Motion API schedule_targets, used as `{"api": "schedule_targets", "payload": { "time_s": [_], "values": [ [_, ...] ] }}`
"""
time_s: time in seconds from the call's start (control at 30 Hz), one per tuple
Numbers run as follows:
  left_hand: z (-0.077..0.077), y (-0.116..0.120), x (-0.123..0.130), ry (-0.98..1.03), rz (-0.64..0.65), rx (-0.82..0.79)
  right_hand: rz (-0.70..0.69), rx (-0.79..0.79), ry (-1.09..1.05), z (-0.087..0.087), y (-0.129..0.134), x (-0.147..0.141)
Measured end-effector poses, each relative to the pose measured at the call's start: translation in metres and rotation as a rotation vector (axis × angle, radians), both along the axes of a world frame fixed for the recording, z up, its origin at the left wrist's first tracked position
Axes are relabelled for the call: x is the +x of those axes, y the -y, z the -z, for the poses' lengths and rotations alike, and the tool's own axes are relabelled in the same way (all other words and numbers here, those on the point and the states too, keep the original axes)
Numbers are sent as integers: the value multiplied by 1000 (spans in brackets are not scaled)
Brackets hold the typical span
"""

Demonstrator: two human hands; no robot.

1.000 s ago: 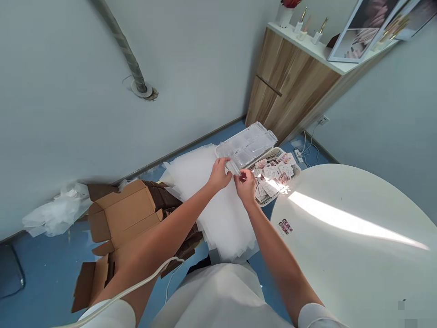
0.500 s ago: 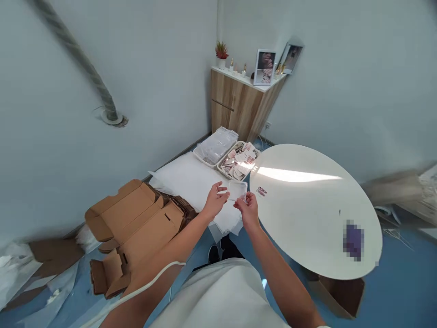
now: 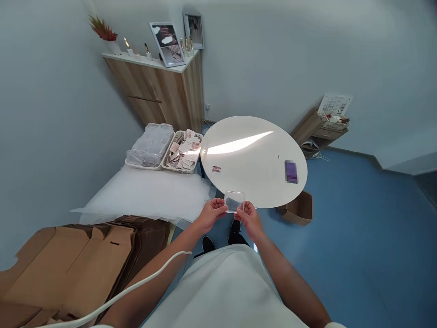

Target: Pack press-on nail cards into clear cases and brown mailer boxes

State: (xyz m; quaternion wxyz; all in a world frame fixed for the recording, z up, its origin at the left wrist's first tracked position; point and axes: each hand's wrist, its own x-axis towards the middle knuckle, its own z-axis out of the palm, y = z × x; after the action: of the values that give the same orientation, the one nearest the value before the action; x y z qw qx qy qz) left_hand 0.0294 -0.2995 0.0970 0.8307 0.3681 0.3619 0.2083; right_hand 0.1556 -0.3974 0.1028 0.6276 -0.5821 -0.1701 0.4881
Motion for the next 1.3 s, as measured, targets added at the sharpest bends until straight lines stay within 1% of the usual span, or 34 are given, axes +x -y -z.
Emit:
{"api": "schedule_targets", "payload": {
  "time_s": [0.13, 0.2, 0.27, 0.37, 0.47, 0.6, 0.7, 0.8, 0.87, 0.93, 0.97, 1.03, 1.13, 1.3],
  "values": [
    [-2, 0, 29, -49, 129, 60, 74, -39, 69, 0, 12, 31],
    [-3, -2, 46, -66, 199, 94, 109, -38, 99, -2, 13, 50],
    [-4, -5, 64, -82, 238, 131, 110, -34, 124, -4, 12, 70],
    [-7, -10, 91, -101, 254, 201, 65, -39, 165, -6, 7, 104],
    [-11, -18, 118, -144, 275, 285, -8, -54, 192, -4, 1, 138],
    [-12, -29, 149, -217, 279, 356, -110, -59, 183, 7, -8, 177],
    [-9, -33, 169, -236, 237, 347, -170, -85, 128, 15, -16, 198],
    [-3, -35, 182, -219, 115, 279, -200, -101, 67, 20, -22, 209],
    [1, -36, 189, -214, 34, 219, -186, -101, 40, 23, -25, 214],
    [6, -37, 193, -217, 6, 169, -151, -102, 7, 25, -27, 217],
    [8, -37, 195, -216, 20, 153, -129, -104, -11, 27, -27, 219],
    [12, -38, 198, -216, 96, 140, -83, -115, -38, 28, -26, 221],
    [17, -41, 203, -235, 198, 161, -31, -145, -45, 27, -25, 222],
    [22, -55, 211, -213, 216, 221, 30, -125, -60, 15, -31, 215]
  ]
}}
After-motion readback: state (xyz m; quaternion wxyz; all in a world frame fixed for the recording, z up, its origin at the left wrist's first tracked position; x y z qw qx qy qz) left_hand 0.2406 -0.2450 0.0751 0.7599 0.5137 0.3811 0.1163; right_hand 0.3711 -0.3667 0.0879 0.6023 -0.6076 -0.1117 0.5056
